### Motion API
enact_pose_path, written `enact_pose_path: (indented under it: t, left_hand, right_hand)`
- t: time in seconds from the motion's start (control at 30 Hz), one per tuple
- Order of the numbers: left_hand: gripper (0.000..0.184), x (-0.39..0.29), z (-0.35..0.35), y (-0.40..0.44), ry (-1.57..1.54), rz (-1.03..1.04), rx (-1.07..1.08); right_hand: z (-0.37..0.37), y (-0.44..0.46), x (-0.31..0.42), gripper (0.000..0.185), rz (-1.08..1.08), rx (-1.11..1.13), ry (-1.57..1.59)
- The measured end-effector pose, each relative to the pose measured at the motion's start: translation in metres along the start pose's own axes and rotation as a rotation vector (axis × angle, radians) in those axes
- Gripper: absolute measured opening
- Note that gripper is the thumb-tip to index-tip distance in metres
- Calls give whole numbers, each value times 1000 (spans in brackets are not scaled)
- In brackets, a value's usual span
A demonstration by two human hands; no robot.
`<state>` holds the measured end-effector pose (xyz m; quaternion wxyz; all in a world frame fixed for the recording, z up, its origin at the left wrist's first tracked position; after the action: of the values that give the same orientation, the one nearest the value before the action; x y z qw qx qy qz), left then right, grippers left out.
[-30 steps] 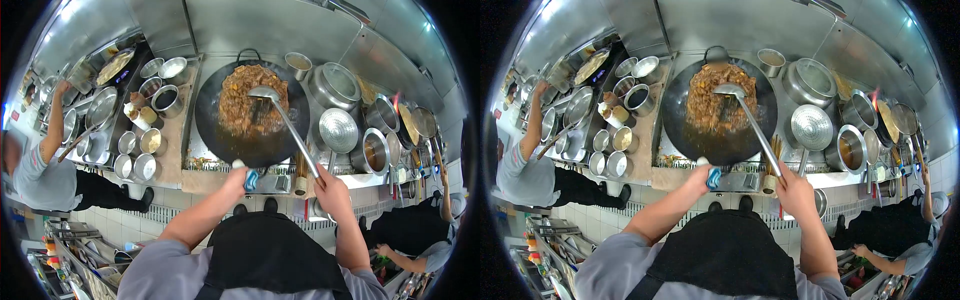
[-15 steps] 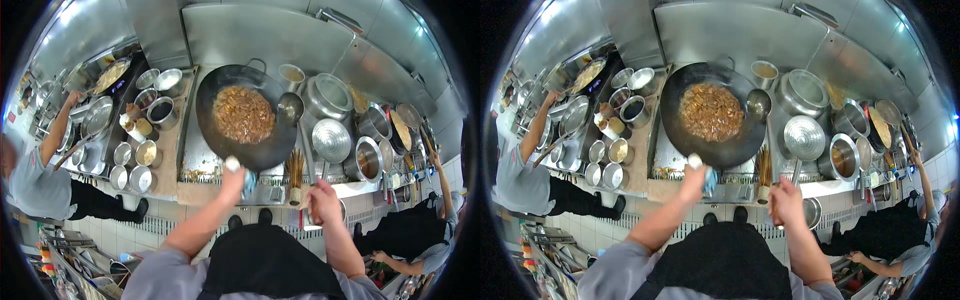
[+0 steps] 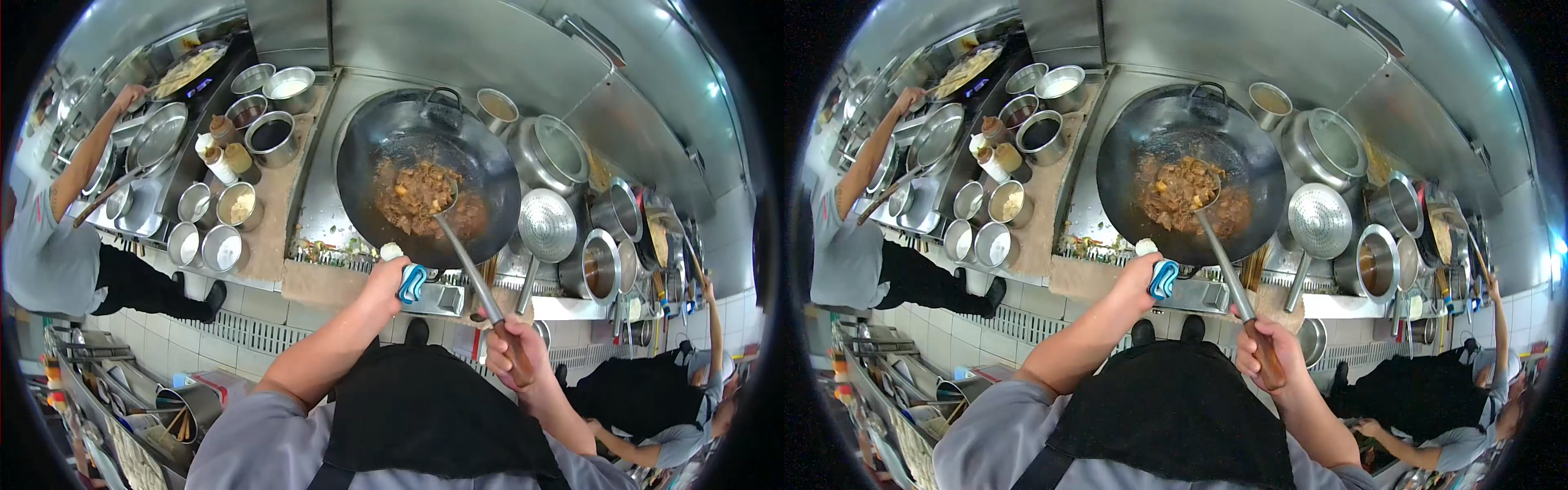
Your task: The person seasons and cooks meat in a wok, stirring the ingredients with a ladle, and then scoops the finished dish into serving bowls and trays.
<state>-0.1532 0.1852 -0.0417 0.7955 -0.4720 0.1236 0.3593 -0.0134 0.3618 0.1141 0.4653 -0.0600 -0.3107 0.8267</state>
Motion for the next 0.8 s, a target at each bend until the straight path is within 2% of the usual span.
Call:
enact_pose_path:
  t: [0.07, 0.13, 0.33, 0.37, 0.5, 0.63, 0.8]
  left_hand:
    - [14, -1, -9, 4, 18, 33, -67]
    - [12, -5, -5, -7, 2, -24, -24]
    - [12, 10, -3, 3, 56, -70, 65]
    - [11, 13, -4, 4, 44, -73, -23]
    - [6, 20, 2, 12, -10, 62, -77]
    - [5, 20, 31, -35, -218, 153, -155]
    - [7, 61, 52, -113, -511, 217, -235]
  right_hand:
    - [-21, 6, 4, 46, 28, 15, -27]
    - [-36, 10, 4, 47, 95, -3, -196]
    - [-46, 21, 18, 47, 163, 17, -365]
    - [-48, 22, 23, 45, 153, -14, -451]
    - [-33, 17, 51, 36, 184, -67, -611]
    - [-10, 2, 99, 33, 243, -81, -732]
    - [-7, -17, 132, 34, 324, -62, -943]
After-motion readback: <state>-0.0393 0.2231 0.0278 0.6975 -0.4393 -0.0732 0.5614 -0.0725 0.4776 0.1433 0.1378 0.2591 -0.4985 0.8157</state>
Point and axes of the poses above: each hand's wrist, its own y-axis towards the middle knuckle, its own z-axis out of the palm, x = y × z, the point moved 7 cm from there along y, towards the middle knuckle, and after that the axes turned 12 degrees about y, right-handed, at the moved point
